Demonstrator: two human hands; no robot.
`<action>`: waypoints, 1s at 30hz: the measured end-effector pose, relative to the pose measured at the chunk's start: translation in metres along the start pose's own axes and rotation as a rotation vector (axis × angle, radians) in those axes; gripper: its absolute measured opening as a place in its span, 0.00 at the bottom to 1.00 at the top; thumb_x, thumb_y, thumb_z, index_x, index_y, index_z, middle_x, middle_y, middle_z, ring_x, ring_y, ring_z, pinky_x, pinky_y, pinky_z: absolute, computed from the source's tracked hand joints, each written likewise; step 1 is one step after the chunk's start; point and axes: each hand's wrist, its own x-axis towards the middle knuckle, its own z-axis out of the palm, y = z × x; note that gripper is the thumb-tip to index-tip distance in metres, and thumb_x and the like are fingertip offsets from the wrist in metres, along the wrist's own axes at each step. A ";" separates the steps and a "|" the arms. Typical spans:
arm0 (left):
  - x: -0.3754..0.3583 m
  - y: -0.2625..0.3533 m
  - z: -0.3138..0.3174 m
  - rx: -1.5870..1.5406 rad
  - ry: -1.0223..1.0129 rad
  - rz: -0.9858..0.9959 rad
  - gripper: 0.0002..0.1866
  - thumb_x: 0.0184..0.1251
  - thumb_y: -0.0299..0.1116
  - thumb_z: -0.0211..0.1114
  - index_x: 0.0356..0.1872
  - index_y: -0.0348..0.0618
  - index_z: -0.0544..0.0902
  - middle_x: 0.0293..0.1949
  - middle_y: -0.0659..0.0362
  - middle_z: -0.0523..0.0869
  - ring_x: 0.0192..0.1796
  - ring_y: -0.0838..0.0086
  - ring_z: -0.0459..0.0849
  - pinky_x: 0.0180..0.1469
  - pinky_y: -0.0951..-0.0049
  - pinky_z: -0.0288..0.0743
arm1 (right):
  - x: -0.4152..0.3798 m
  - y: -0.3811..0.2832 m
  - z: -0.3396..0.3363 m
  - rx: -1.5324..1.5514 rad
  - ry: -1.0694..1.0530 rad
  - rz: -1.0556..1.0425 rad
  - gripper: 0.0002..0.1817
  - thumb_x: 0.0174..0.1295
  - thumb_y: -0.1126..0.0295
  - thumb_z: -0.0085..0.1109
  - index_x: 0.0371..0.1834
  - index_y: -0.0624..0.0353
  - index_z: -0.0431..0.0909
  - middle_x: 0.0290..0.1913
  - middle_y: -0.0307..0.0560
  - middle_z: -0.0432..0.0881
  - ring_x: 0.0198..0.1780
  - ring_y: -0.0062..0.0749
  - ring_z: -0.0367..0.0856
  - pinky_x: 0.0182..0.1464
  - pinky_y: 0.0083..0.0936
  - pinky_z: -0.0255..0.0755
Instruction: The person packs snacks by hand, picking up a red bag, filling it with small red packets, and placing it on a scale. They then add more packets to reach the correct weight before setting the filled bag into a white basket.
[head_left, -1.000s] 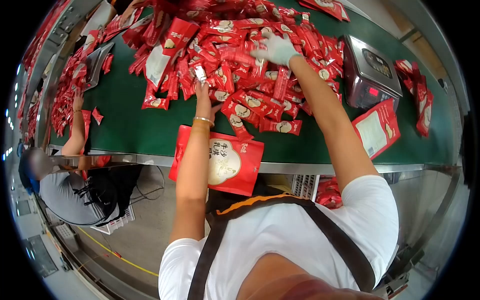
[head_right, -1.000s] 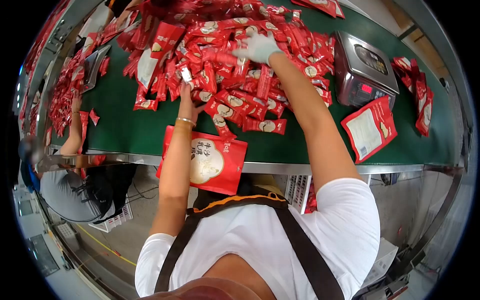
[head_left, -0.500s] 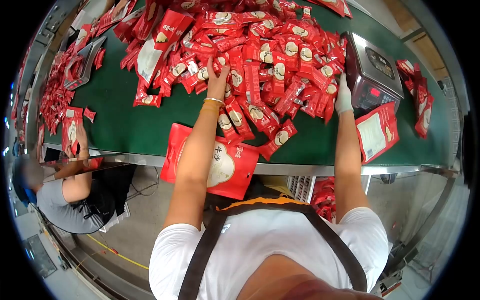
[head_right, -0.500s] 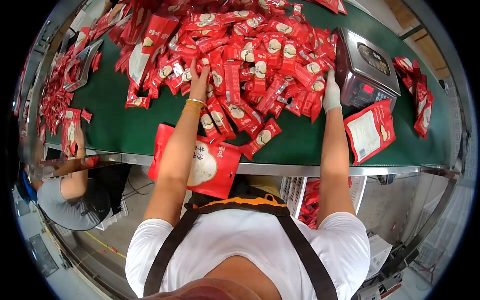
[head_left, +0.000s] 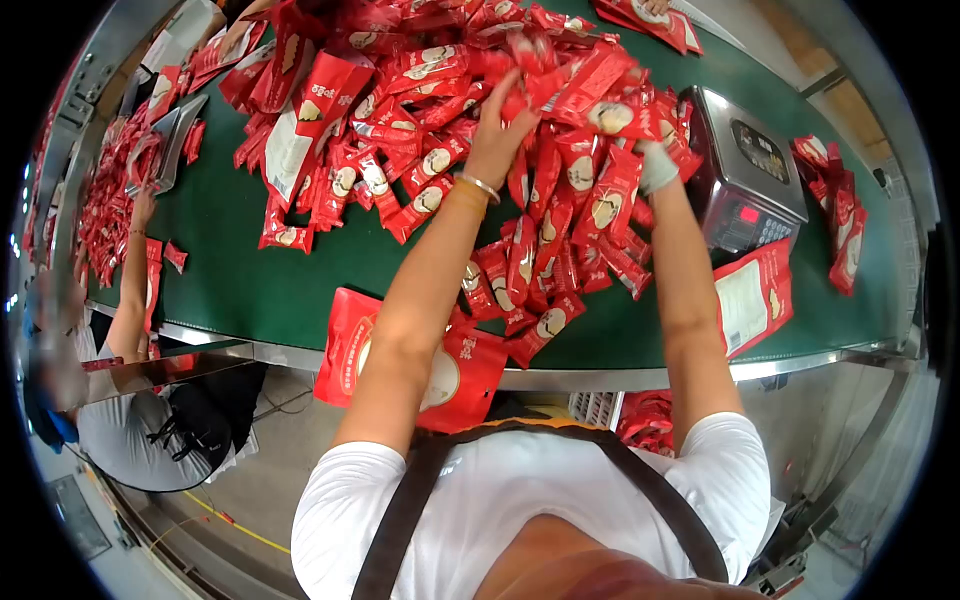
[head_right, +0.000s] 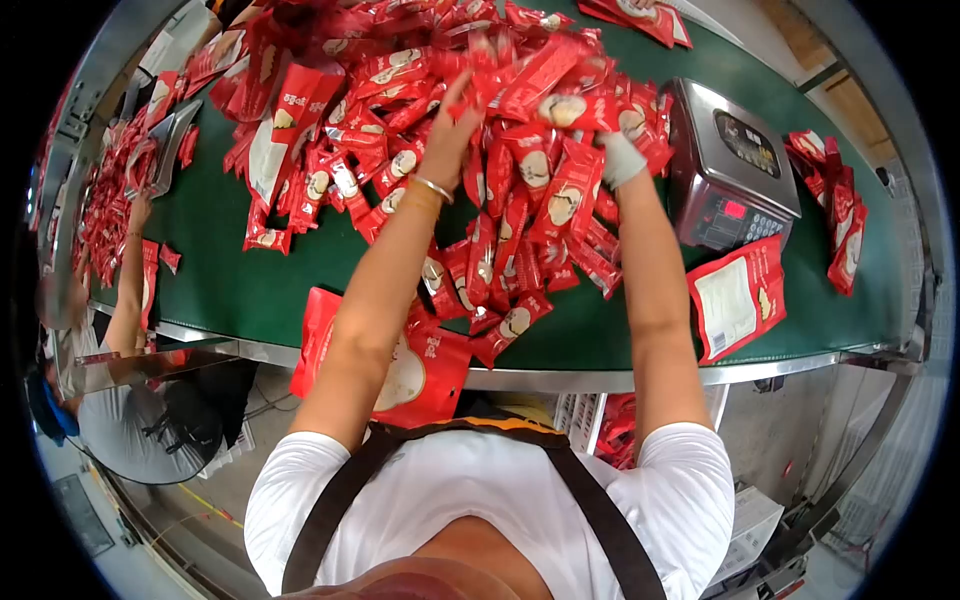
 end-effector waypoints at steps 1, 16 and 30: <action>0.007 0.014 0.006 0.055 -0.024 0.105 0.39 0.63 0.44 0.70 0.73 0.46 0.64 0.70 0.48 0.65 0.71 0.61 0.65 0.71 0.64 0.60 | 0.004 -0.011 0.008 -0.055 -0.019 -0.010 0.24 0.66 0.65 0.57 0.65 0.59 0.72 0.53 0.41 0.83 0.52 0.28 0.82 0.53 0.25 0.79; -0.091 0.098 -0.066 0.822 -0.342 0.141 0.44 0.53 0.47 0.75 0.72 0.50 0.66 0.77 0.47 0.54 0.76 0.47 0.55 0.73 0.59 0.58 | -0.112 -0.033 0.072 -1.072 0.209 -0.543 0.29 0.61 0.64 0.64 0.65 0.60 0.72 0.62 0.52 0.76 0.63 0.39 0.76 0.65 0.33 0.70; -0.173 -0.012 -0.044 1.202 -0.319 0.045 0.51 0.48 0.42 0.79 0.75 0.68 0.59 0.75 0.44 0.56 0.74 0.30 0.49 0.75 0.43 0.49 | -0.183 0.116 0.029 -1.838 -0.091 -0.765 0.25 0.50 0.52 0.70 0.52 0.44 0.79 0.56 0.36 0.79 0.66 0.36 0.70 0.72 0.54 0.49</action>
